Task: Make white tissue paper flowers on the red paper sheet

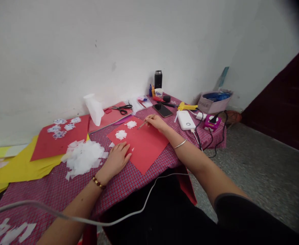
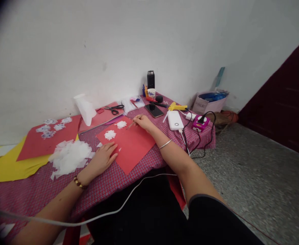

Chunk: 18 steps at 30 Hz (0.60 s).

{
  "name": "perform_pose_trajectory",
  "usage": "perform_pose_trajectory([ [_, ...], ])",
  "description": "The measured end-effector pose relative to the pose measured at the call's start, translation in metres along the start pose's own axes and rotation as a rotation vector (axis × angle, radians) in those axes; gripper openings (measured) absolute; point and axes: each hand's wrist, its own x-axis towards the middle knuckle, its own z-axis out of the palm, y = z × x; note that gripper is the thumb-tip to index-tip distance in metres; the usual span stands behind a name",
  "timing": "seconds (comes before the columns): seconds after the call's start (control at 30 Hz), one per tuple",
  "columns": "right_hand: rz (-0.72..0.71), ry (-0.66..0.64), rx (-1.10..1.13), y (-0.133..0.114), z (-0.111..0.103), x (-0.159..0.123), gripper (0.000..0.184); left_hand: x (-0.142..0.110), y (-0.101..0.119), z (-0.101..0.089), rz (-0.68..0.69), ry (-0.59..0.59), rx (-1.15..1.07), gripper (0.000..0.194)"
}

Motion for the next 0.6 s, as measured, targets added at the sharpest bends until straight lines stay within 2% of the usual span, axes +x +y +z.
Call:
perform_pose_trajectory([
  [0.2, -0.02, -0.03, 0.029, 0.0, -0.003, -0.001, 0.016, 0.0, -0.002, 0.002, 0.023, 0.013, 0.002, 0.045],
  [0.47, -0.038, -0.307, 0.049, -0.006, 0.012, -0.016, 0.021, -0.001, -0.003, 0.002, 0.028, 0.009, 0.021, 0.044],
  [0.6, -0.064, -0.378, 0.036, -0.005, 0.017, -0.019, 0.018, -0.001, -0.005, 0.004, 0.033, 0.027, 0.019, 0.043],
])
